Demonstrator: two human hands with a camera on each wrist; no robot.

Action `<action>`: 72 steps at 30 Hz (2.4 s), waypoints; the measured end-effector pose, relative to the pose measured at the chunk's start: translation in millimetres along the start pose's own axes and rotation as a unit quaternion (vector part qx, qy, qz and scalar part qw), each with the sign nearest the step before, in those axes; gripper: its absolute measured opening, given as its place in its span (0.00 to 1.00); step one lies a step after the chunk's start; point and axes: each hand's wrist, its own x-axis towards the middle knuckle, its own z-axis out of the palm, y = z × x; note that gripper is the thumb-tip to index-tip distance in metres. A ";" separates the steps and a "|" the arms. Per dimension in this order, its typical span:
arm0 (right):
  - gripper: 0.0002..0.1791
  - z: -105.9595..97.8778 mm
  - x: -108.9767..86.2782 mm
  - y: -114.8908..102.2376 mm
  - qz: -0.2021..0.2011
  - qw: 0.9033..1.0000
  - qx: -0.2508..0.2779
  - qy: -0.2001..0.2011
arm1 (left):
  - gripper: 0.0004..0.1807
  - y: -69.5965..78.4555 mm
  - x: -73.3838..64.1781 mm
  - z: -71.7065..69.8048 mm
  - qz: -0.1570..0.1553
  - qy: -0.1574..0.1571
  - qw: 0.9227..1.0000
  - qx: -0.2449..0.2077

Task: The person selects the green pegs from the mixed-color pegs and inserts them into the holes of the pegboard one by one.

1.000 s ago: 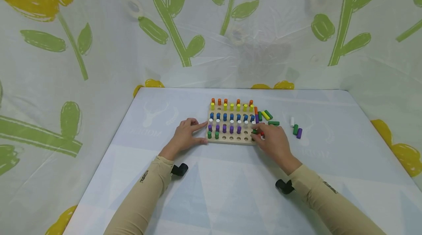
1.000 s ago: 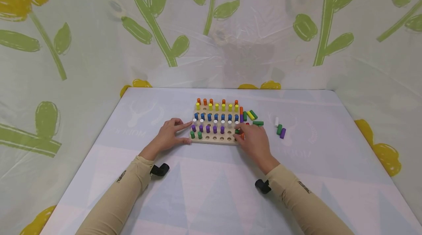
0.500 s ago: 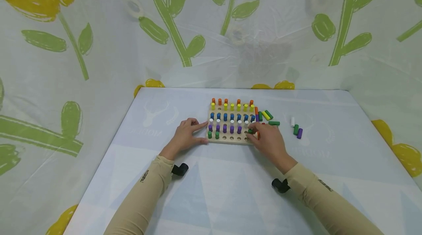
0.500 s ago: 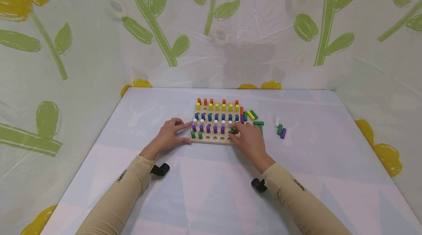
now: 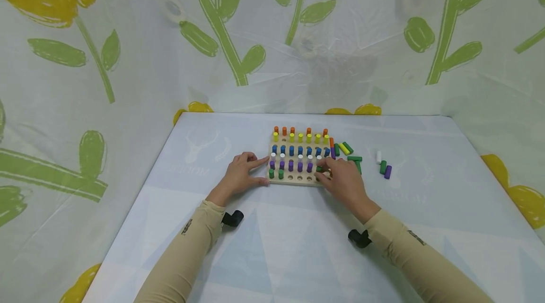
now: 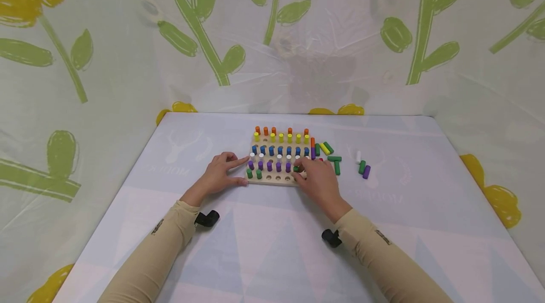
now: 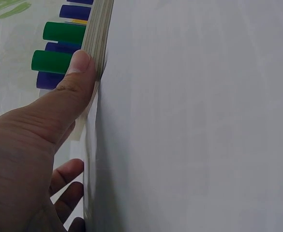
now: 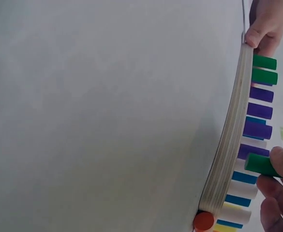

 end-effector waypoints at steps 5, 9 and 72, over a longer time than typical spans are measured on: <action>0.16 2.6 1.5 -3.0 0.000 1.000 0.000 -0.004 | 0.44 -0.6 0.0 0.0 0.002 0.001 1.000 0.000; 0.16 4.9 2.1 -5.6 -0.002 1.000 0.008 -0.002 | 0.44 -0.8 -0.2 0.3 0.001 0.001 1.000 0.001; 0.14 24.6 21.1 -45.8 -0.040 0.999 0.001 -0.028 | 0.44 -1.0 -0.5 0.3 0.012 0.002 1.000 0.017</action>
